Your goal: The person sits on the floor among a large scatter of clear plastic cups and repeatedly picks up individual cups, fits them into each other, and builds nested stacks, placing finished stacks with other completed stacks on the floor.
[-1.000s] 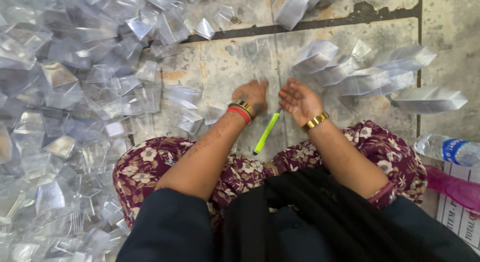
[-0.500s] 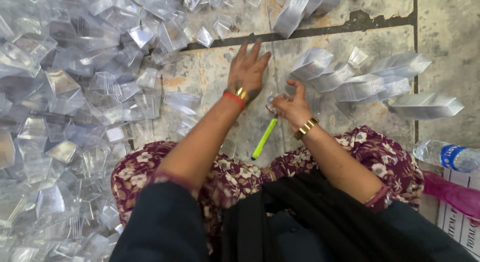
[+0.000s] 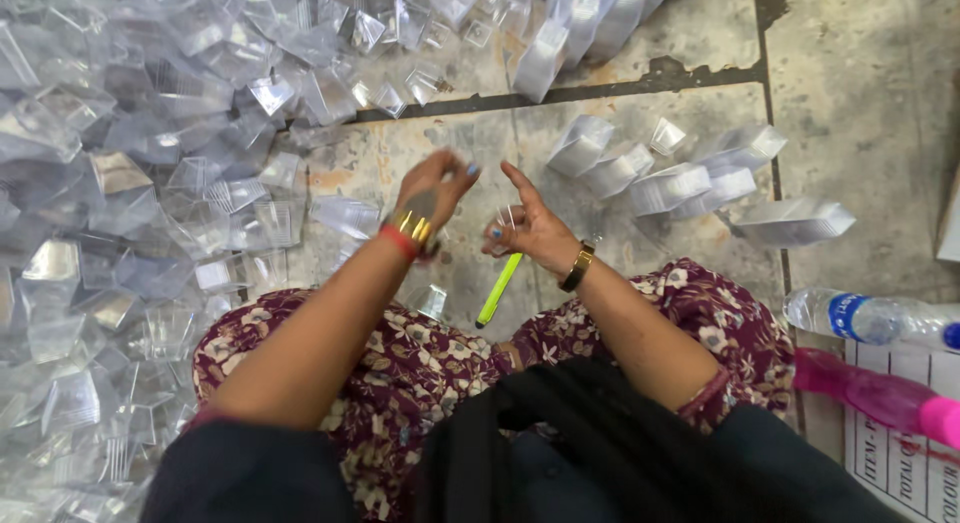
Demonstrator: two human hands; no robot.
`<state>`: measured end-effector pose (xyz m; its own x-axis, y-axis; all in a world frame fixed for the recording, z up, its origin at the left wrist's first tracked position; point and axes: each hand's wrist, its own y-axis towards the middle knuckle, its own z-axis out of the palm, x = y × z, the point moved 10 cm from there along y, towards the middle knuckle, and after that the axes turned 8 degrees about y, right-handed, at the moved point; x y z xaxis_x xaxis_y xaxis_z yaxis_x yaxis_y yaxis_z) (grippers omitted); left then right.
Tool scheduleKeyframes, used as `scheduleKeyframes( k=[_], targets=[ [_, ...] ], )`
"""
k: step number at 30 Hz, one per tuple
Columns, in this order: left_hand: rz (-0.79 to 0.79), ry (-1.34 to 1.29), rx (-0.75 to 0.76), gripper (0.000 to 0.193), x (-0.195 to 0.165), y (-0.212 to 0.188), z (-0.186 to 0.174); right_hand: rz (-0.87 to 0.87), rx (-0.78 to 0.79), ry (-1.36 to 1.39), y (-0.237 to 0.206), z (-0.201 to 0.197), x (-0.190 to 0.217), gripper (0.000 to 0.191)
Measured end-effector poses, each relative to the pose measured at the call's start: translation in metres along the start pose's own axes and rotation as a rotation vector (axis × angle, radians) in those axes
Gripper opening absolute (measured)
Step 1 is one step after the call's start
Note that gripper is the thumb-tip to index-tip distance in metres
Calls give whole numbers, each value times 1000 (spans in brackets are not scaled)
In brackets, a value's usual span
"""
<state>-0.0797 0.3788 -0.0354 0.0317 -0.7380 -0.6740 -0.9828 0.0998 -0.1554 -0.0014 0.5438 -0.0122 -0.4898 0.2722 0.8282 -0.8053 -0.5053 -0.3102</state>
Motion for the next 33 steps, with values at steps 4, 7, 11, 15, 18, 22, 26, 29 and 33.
scheduleKeyframes(
  k=[4, 7, 11, 15, 18, 22, 26, 29, 33],
  targets=[
    [567, 213, -28, 37, -49, -116, 13, -56, 145, -27, -19, 20, -6, 81],
    [66, -188, 495, 50, -21, -135, 33, -30, 264, -75, -30, 34, -25, 57],
    [-64, 298, 467, 63, -41, -144, -8, -15, -108, -64, -30, -5, -36, 40],
    [-51, 841, 671, 88, -54, -172, 1, -30, -416, 18, -30, -46, -29, 34],
    [-120, 970, 742, 88, -36, -169, 22, -28, -453, 54, -25, -53, -27, 34],
    [-254, 834, 585, 54, 6, -124, 28, -20, -406, 38, -18, -42, -28, 35],
    [-267, 704, 270, 54, 31, -67, 0, -2, -432, -8, -16, -45, -23, 36],
    [-338, 677, 207, 58, 43, -50, -10, 18, -447, -37, -13, -51, -25, 36],
    [-343, 746, 21, 57, 49, -34, -43, 39, -426, -79, -2, -51, -40, 39]
  ],
)
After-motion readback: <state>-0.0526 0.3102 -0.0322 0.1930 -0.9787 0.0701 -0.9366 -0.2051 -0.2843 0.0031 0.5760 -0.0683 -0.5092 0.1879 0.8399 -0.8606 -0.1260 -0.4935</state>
